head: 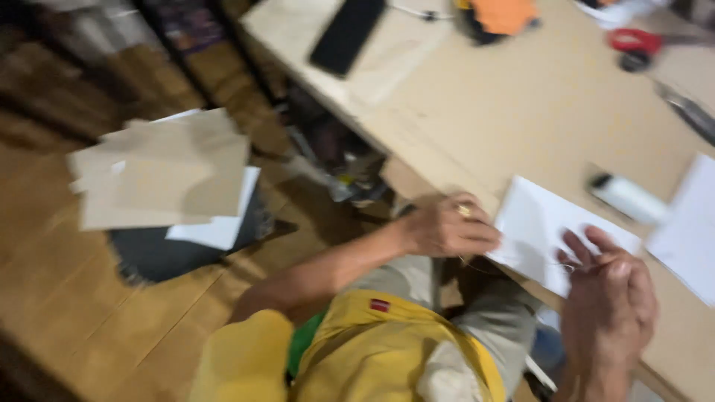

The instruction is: The person sits at a wooden workbench and sews a stack of white paper sheets using a needle and white thread. They pass the needle through pre-punched holes in the spine of the paper stack, pulling the thread tight to bind the pages together. A dog is visible on the floor nearby.

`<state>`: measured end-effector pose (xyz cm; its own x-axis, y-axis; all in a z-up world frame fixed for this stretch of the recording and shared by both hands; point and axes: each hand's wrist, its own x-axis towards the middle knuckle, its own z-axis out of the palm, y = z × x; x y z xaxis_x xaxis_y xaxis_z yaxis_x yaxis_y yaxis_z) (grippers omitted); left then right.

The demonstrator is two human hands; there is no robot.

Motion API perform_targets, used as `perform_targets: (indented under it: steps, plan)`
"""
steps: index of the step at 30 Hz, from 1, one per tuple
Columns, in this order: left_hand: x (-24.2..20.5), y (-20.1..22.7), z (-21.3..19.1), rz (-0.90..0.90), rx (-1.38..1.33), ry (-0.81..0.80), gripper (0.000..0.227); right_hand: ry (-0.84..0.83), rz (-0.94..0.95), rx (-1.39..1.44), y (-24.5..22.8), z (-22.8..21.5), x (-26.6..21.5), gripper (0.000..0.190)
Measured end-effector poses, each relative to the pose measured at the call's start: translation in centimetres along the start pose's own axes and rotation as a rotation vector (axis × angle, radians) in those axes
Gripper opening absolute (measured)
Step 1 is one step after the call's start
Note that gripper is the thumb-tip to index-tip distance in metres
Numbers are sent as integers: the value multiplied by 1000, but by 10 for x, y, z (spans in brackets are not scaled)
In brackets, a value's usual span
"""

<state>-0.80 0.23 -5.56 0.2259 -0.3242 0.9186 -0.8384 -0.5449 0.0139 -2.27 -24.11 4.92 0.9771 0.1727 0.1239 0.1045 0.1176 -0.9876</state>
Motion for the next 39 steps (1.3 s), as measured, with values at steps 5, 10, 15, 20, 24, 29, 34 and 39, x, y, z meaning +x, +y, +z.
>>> perform_targets:
  steps: [5, 10, 15, 20, 24, 29, 34, 39]
  plan:
    - [10, -11, -18, -53, -80, -83, 14, 187, 43, 159, -19, -29, 5, 14]
    - [24, -16, -22, -122, -205, -180, 11, 489, -225, -638, -18, -106, 8, 27]
    - [21, -20, -15, -107, -156, -186, 17, 515, -248, -746, -9, -145, -6, 21]
    - [35, -13, -18, -148, -140, -205, 13, 332, -14, -731, -34, -109, -12, 41]
    - [41, -5, -21, -234, -132, -354, 28, 89, -104, -510, -53, -103, -20, 20]
    - [52, 17, -17, -336, -67, -519, 39, 187, 104, -9, -86, -104, 27, 33]
    - [64, 56, 25, -324, -28, -373, 29, 89, -36, -709, -38, -109, 41, 15]
    - [67, 69, 66, -379, -106, -322, 12, 48, -15, -519, 3, -106, 7, 11]
